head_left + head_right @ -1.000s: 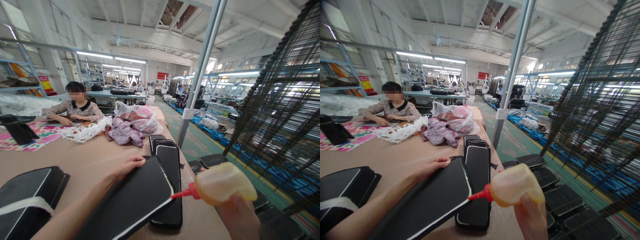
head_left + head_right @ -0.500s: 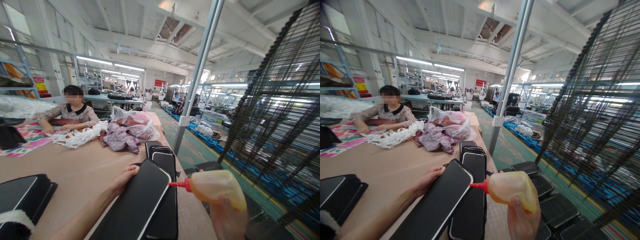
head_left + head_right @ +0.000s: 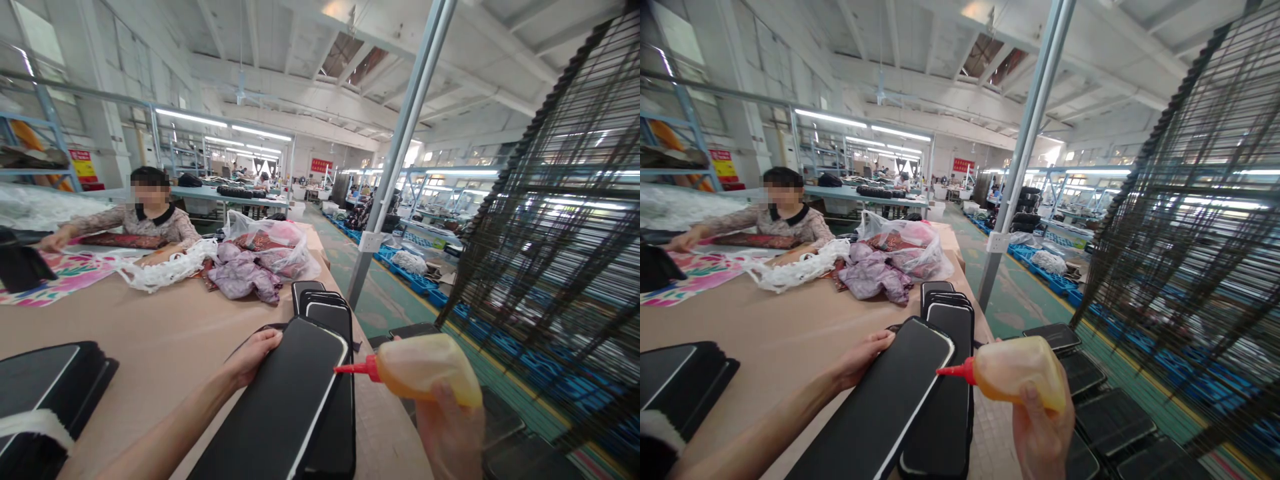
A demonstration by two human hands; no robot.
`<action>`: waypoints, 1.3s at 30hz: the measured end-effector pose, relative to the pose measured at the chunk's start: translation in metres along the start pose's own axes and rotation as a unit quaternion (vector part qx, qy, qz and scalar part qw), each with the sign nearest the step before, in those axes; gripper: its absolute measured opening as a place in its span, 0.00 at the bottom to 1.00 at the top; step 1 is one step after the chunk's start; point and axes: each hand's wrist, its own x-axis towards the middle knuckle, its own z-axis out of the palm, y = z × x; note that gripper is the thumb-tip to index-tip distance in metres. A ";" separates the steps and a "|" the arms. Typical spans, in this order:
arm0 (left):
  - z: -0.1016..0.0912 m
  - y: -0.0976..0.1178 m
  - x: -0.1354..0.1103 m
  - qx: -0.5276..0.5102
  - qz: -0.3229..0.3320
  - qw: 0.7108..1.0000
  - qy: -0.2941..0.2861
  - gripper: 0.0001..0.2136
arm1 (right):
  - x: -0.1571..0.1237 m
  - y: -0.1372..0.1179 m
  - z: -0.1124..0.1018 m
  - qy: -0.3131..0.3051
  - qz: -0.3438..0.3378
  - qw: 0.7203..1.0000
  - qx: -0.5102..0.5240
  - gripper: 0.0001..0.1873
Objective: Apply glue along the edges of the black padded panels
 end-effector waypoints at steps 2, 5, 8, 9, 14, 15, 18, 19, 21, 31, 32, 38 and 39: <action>-0.001 -0.001 0.001 0.001 -0.003 1.000 0.000 0.19 | -0.001 0.001 -0.001 -0.003 0.005 1.000 -0.003 0.29; -0.002 -0.002 0.003 0.000 -0.005 1.000 0.003 0.19 | -0.002 0.003 -0.001 0.000 0.011 1.000 -0.006 0.29; -0.003 -0.002 0.004 0.001 -0.015 1.000 0.011 0.19 | -0.002 0.005 0.000 0.024 0.004 1.000 -0.009 0.32; -0.004 -0.002 0.004 0.003 -0.019 1.000 0.013 0.18 | -0.003 0.006 0.000 0.029 0.002 1.000 -0.009 0.33; -0.006 -0.005 0.006 0.009 -0.023 1.000 0.010 0.17 | -0.005 0.003 0.002 0.039 0.022 0.999 -0.022 0.35; -0.007 -0.006 0.006 0.009 -0.025 1.000 0.010 0.17 | -0.005 0.003 0.003 0.043 0.029 0.998 -0.024 0.35; -0.009 -0.008 0.009 0.006 -0.033 0.999 0.011 0.16 | -0.008 0.001 0.007 0.053 0.050 0.997 -0.023 0.37; -0.009 -0.009 0.009 0.004 -0.035 0.999 0.009 0.15 | -0.008 0.001 0.007 0.054 0.057 0.997 -0.023 0.38; -0.010 -0.010 0.011 -0.003 -0.036 0.999 0.006 0.14 | -0.009 0.001 0.008 0.057 0.067 0.996 -0.024 0.39; -0.014 -0.011 0.019 -0.014 -0.046 0.999 -0.007 0.10 | -0.014 0.007 0.000 0.015 0.097 0.995 -0.027 0.44; -0.015 -0.012 0.020 -0.014 -0.047 0.999 -0.007 0.10 | -0.014 0.007 -0.001 0.014 0.099 0.995 -0.028 0.44; -0.016 -0.013 0.028 -0.008 -0.054 0.998 -0.005 0.09 | -0.012 0.012 -0.010 -0.020 0.106 0.994 -0.017 0.43; -0.016 -0.012 0.029 -0.007 -0.055 0.998 -0.006 0.08 | -0.012 0.013 -0.012 -0.025 0.107 0.994 -0.015 0.43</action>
